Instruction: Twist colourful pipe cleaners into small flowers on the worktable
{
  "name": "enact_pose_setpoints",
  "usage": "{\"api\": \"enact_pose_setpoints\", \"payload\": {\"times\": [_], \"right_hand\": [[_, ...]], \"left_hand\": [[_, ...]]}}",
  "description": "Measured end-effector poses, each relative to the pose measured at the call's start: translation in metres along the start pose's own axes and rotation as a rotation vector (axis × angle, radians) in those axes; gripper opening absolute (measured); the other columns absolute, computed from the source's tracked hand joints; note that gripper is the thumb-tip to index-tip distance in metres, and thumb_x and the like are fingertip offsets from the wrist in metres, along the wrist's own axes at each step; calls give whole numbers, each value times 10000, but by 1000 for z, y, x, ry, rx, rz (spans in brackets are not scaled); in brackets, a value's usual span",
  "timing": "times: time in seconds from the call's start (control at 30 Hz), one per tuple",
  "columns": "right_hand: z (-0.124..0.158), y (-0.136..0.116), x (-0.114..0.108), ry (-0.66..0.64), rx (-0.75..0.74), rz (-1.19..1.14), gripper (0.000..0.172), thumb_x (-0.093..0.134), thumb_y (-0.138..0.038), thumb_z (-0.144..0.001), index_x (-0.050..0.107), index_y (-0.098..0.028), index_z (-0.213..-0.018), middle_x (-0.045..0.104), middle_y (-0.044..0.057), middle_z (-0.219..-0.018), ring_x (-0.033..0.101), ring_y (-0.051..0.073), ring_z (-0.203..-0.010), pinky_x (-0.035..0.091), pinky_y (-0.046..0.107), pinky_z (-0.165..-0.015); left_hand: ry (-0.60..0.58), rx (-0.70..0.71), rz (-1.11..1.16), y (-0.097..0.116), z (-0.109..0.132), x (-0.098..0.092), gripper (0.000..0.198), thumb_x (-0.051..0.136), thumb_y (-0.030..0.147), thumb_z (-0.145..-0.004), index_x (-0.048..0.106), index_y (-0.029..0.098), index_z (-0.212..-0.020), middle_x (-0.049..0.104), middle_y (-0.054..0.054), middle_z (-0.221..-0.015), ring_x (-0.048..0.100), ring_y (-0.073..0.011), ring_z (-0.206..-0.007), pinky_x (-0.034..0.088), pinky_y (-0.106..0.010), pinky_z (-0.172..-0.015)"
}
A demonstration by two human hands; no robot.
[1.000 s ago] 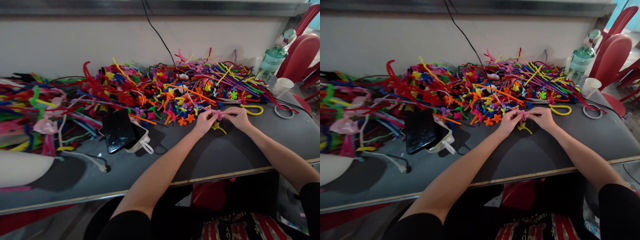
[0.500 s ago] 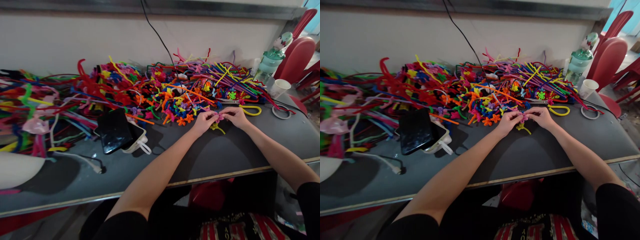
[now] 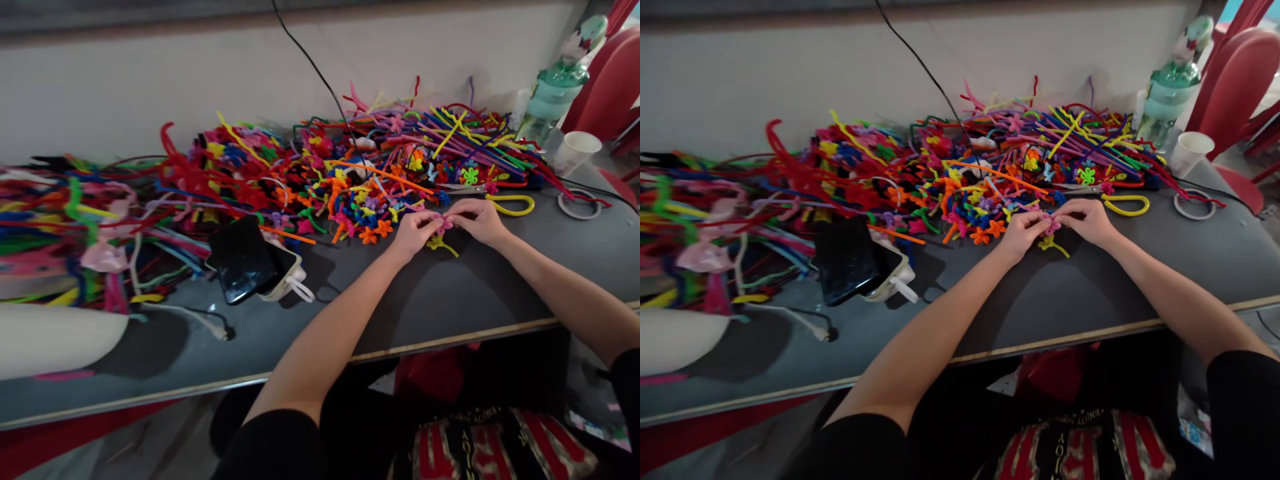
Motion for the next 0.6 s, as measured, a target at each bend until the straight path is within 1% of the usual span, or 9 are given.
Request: {"api": "enact_pose_setpoints", "payload": {"times": [0.1, 0.17, 0.3, 0.4, 0.43, 0.5, 0.53, 0.6], "right_hand": [[1, -6, -1, 36, -53, 67, 208, 739, -429, -799, 791, -228, -792, 745, 47, -799, 653, 136, -660, 525, 285, -617], [2, -8, -1, 41, -63, 87, 205, 724, -423, -814, 789, -230, -786, 746, 48, -798, 662, 144, -679, 526, 291, -627], [3, -8, -1, 31, -25, 103, 227, 729, -436, -804, 781, -220, -759, 733, 47, -763, 647, 140, -647, 508, 278, -577], [4, -5, 2, 28, 12, 43, 236, 724, -440, -804, 779, -213, -772, 728, 40, -772, 614, 113, -568, 498, 264, -517], [4, -3, 2, 33, 25, 13, 240, 723, -445, -803, 780, -213, -782, 731, 38, -787, 603, 103, -542, 498, 259, -499], [4, 0, 2, 76, 43, -27, 251, 722, -458, -799, 779, -213, -798, 737, 36, -804, 584, 91, -503, 496, 254, -469], [4, 1, 0, 126, 43, -26, 254, 719, -460, -802, 779, -214, -805, 737, 35, -799, 576, 88, -491, 493, 252, -459], [5, 3, -7, 270, 22, -5, 247, 704, -452, -820, 780, -218, -827, 738, 34, -804, 570, 88, -486, 495, 254, -458]], "left_hand": [[-3, -5, -2, 0, -1, 0, 275, 733, 410, -775, 714, 145, -704, 654, -22, -643, 536, -89, -580, 419, -231, -560], [-10, -17, 3, 0, -2, 1, 273, 733, 412, -771, 716, 147, -705, 648, -21, -636, 532, -92, -573, 413, -232, -551], [-44, -20, -19, 3, -1, 1, 305, 744, 442, -764, 707, 148, -691, 649, -27, -639, 548, -103, -581, 425, -241, -563], [-68, -22, -2, 4, 0, 2, 313, 759, 448, -758, 702, 146, -696, 645, -25, -639, 544, -99, -579, 425, -236, -561], [-53, -19, 12, 3, -1, 1, 311, 763, 447, -756, 704, 147, -704, 647, -24, -644, 542, -98, -580, 425, -234, -560], [18, -6, 40, 2, -2, -1, 293, 764, 443, -760, 723, 153, -756, 661, -21, -664, 538, -95, -581, 431, -233, -563], [63, 0, 56, 1, -2, -3, 286, 765, 441, -761, 737, 159, -797, 674, -19, -681, 538, -94, -580, 439, -236, -570], [128, 5, 99, -2, -3, -6, 292, 770, 433, -762, 755, 174, -895, 707, -18, -734, 550, -92, -584, 467, -245, -600]]}}
Point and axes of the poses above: each hand's wrist, its own z-axis away from the middle knuckle, its own x-axis out of the palm, y = z × x, the point moved 5 cm from there along -z, towards the middle knuckle
